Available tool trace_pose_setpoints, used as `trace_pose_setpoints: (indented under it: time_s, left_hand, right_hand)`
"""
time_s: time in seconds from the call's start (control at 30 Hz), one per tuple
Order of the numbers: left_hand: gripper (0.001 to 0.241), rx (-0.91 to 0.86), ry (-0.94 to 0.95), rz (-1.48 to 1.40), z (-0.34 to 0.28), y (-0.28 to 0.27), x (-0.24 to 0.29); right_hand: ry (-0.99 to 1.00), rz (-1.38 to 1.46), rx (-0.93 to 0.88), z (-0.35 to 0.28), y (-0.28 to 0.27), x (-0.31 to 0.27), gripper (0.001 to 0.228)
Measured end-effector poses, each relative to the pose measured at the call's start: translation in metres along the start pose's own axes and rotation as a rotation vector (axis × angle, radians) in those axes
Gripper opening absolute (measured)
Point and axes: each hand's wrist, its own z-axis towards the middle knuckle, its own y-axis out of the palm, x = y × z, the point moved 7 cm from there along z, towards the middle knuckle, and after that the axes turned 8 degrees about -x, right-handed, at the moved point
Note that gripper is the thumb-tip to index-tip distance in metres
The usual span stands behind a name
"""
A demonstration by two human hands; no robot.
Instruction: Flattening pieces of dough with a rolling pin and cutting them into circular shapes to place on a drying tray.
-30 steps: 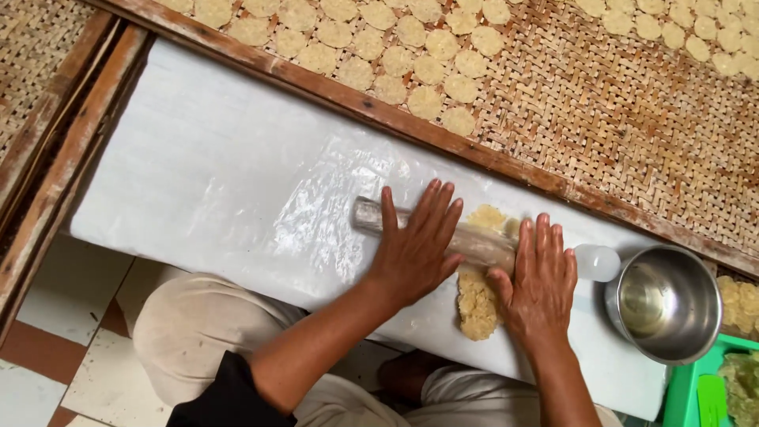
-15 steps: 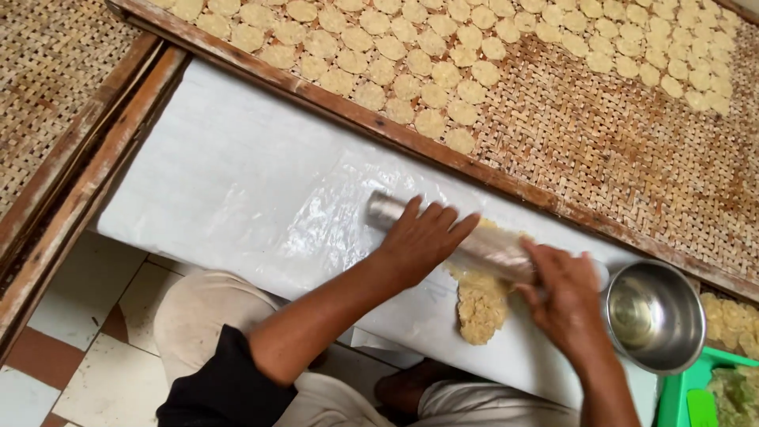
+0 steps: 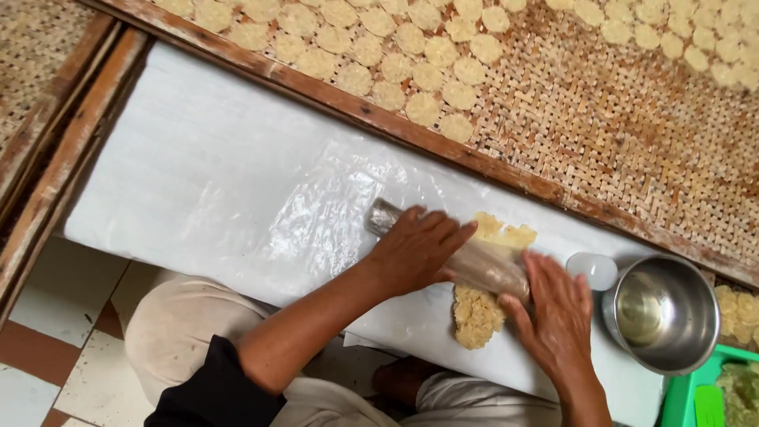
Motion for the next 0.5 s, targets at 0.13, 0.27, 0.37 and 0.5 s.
trace_pose_setpoints:
  time_s: [0.13, 0.27, 0.37, 0.5]
  left_hand:
    - [0.086, 0.172, -0.066, 0.134, 0.027, -0.016, -0.011]
    - [0.086, 0.236, -0.118, 0.221, 0.065, -0.017, -0.034]
    - [0.084, 0.263, -0.148, 0.218, 0.090, -0.019, -0.051]
    - [0.084, 0.277, -0.144, 0.257, 0.096, -0.017, -0.053]
  right_hand:
    - [0.022, -0.040, 0.131, 0.028, -0.010, 0.004, 0.066]
    - [0.102, -0.070, 0.116, 0.068, -0.021, 0.016, 0.064]
    - [0.152, -0.050, 0.095, 0.092, -0.028, 0.026, 0.061]
    - [0.192, -0.020, 0.098, 0.107, -0.032, 0.027, 0.061]
